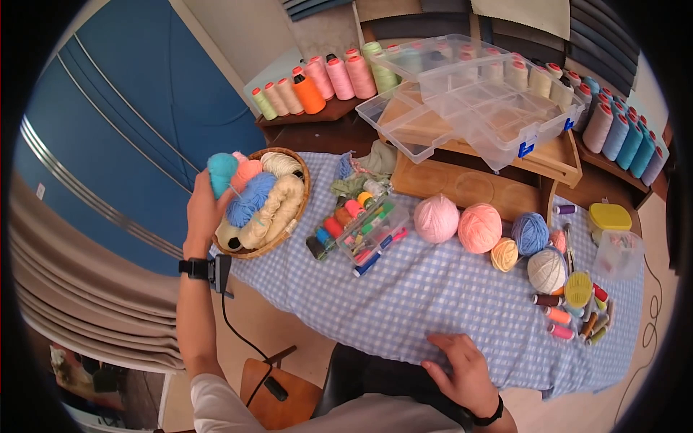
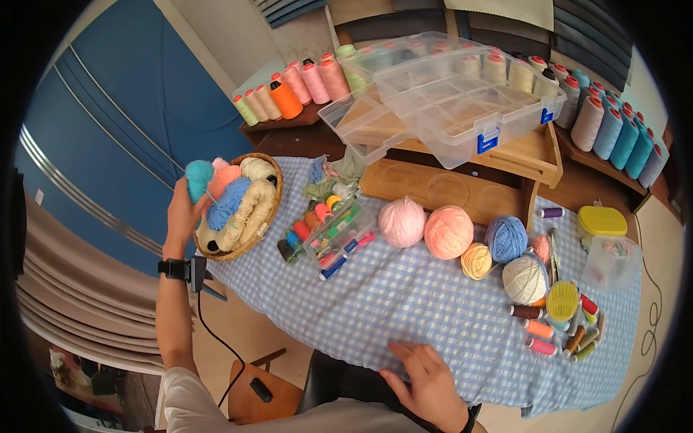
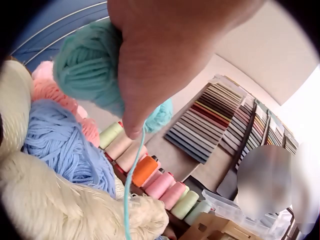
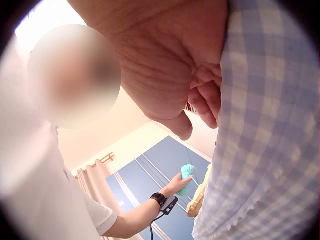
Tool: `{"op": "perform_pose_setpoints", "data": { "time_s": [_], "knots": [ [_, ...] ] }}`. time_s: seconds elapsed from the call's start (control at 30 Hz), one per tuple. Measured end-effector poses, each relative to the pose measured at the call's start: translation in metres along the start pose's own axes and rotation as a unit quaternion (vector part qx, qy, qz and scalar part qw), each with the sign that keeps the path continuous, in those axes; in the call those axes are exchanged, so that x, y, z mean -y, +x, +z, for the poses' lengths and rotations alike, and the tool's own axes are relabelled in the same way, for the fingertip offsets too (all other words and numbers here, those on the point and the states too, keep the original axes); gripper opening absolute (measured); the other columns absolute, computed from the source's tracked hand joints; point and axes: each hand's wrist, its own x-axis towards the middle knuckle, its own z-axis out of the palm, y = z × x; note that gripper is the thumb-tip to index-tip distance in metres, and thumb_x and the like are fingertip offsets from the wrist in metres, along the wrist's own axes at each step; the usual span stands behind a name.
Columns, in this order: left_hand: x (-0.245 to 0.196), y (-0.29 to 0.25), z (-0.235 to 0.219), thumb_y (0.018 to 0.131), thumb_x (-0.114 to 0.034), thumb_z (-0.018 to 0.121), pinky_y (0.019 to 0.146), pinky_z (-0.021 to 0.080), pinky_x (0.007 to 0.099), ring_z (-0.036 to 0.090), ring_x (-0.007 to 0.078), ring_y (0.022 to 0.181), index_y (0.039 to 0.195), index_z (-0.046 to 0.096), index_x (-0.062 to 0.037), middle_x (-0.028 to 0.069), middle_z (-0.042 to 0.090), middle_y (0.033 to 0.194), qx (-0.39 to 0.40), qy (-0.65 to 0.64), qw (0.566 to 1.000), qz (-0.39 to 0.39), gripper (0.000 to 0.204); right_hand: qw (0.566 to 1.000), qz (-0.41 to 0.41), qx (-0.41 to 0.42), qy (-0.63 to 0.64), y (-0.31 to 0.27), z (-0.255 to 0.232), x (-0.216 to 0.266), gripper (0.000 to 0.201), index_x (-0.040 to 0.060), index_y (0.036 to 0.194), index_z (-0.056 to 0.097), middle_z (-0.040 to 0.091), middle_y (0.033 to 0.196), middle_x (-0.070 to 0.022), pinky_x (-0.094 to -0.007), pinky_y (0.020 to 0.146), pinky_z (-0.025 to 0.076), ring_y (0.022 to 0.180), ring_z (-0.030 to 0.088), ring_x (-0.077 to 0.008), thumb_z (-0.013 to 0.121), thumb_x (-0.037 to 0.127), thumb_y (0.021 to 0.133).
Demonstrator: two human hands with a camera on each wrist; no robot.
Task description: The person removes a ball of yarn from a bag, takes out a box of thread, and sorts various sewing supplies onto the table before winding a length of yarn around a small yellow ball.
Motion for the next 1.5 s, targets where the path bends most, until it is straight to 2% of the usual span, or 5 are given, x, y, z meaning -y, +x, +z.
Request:
{"op": "perform_pose_setpoints", "data": {
  "time_s": [0.53, 0.63, 1.17, 1.33, 1.5],
  "knots": [
    [0.006, 0.032, 0.006, 0.065, -0.011, 0.082, 0.080, 0.050, 0.0420, 0.061, 0.0345, 0.096, 0.120, 0.059, 0.0004, 0.0144, 0.059, 0.102, 0.057, 0.020, 0.998, 0.029, 0.061, 1.000, -0.009, 0.002, 0.008, 0.004, -0.001, -0.001, 0.036, 0.0013, 0.109, 0.060, 0.065, 0.104, -0.0158, -0.0380, 0.076, 0.050, 0.088, 0.061, -0.0331, 0.075, 0.008, 0.077],
    [0.014, 0.036, 0.016, 0.067, -0.013, 0.081, 0.082, 0.050, 0.0432, 0.061, 0.0363, 0.096, 0.123, 0.059, -0.0003, 0.0156, 0.060, 0.103, 0.073, 0.062, 0.990, 0.107, 0.061, 1.000, -0.009, 0.002, 0.006, 0.004, -0.002, 0.000, 0.036, 0.0013, 0.109, 0.060, 0.065, 0.104, -0.0158, -0.0378, 0.076, 0.050, 0.088, 0.061, -0.0329, 0.075, 0.008, 0.077],
    [0.017, 0.034, 0.035, 0.081, -0.031, 0.068, 0.091, 0.047, 0.0439, 0.058, 0.0392, 0.106, 0.128, 0.051, 0.0017, 0.0203, 0.061, 0.114, 0.158, 0.074, 0.984, 0.022, 0.059, 1.000, -0.011, 0.013, 0.011, 0.005, -0.006, -0.001, 0.033, 0.0018, 0.108, 0.062, 0.065, 0.104, -0.0144, -0.0369, 0.076, 0.051, 0.088, 0.061, -0.0310, 0.074, 0.010, 0.078],
    [-0.051, 0.025, 0.021, 0.075, -0.010, 0.068, 0.093, 0.045, 0.0411, 0.056, 0.0353, 0.105, 0.118, 0.057, -0.0007, 0.0157, 0.059, 0.107, -0.062, 0.059, 0.980, 0.181, 0.046, 1.000, -0.018, 0.009, -0.002, 0.005, -0.005, -0.003, 0.032, 0.0015, 0.108, 0.062, 0.065, 0.104, -0.0131, -0.0358, 0.077, 0.051, 0.089, 0.061, -0.0302, 0.074, 0.011, 0.079],
    [-0.122, 0.005, 0.051, 0.075, 0.001, 0.065, 0.089, 0.047, 0.0406, 0.056, 0.0347, 0.105, 0.107, 0.059, 0.0006, 0.0148, 0.059, 0.109, 0.131, -0.111, 0.923, 0.345, 0.033, 1.000, -0.018, 0.010, -0.001, 0.005, -0.005, -0.002, 0.031, 0.0008, 0.106, 0.063, 0.064, 0.103, -0.0128, -0.0356, 0.077, 0.051, 0.089, 0.061, -0.0300, 0.073, 0.011, 0.080]
  ]
}}
